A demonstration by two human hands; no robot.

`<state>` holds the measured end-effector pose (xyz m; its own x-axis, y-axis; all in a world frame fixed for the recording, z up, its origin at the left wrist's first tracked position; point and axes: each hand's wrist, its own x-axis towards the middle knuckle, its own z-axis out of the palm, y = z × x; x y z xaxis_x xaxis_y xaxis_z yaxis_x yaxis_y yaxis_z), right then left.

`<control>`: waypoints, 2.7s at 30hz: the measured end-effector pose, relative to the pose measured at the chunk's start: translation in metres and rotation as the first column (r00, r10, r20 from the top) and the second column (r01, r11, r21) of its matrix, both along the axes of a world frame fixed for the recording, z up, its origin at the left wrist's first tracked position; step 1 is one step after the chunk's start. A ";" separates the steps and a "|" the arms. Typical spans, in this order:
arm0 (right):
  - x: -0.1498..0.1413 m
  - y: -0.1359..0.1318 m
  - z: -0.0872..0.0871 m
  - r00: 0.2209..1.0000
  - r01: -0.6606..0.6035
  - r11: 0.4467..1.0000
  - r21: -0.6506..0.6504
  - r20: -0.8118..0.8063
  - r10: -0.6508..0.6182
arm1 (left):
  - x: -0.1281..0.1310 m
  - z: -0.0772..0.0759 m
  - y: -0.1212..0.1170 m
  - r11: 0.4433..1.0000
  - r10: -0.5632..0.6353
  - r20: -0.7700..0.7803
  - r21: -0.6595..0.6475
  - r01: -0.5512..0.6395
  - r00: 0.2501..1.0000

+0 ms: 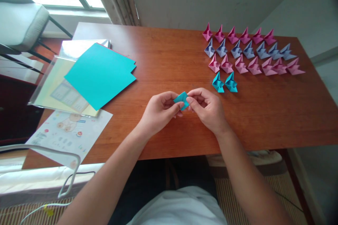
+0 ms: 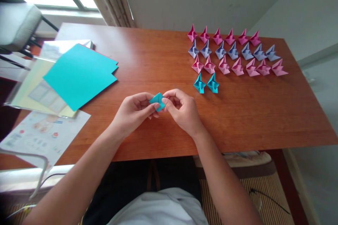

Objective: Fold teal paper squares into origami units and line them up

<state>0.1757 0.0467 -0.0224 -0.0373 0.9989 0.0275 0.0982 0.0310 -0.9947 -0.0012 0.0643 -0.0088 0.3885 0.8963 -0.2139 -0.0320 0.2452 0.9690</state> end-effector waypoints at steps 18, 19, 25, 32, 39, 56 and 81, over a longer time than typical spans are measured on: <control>0.000 0.000 -0.003 0.998 -0.045 0.999 -0.011 0.046 0.045 | 0.002 -0.002 0.001 1.000 0.030 -0.003 -0.005 -0.030 1.000; 0.000 0.000 -0.002 0.998 -0.044 0.999 -0.010 0.047 0.045 | 0.002 -0.002 0.001 1.000 0.028 0.005 -0.004 -0.028 1.000; 0.001 -0.002 -0.001 0.998 -0.020 1.000 0.015 0.056 0.020 | -0.001 0.005 0.000 0.999 -0.003 0.021 -0.041 0.004 1.000; 0.002 -0.003 0.000 0.998 -0.039 0.999 0.008 0.054 0.038 | -0.004 0.002 0.002 0.995 -0.005 0.102 -0.102 0.015 0.995; 0.002 -0.003 0.000 0.998 -0.032 0.999 0.014 0.062 0.031 | -0.004 0.001 0.003 0.994 -0.017 0.116 -0.109 0.029 0.993; 0.009 0.002 0.004 0.926 -0.274 0.937 -0.216 -0.323 0.197 | -0.001 0.006 0.001 0.993 -0.038 0.098 -0.105 0.048 0.994; 0.008 0.002 0.005 0.914 -0.271 0.938 -0.214 -0.362 0.182 | 0.000 0.009 0.000 0.993 -0.030 0.070 -0.112 0.037 0.997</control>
<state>0.1834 0.0488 -0.0177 -0.2970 0.9387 -0.1751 -0.2181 -0.2452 -0.9446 -0.0016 0.0647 0.0002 0.4352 0.8539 -0.2854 -0.0872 0.3555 0.9306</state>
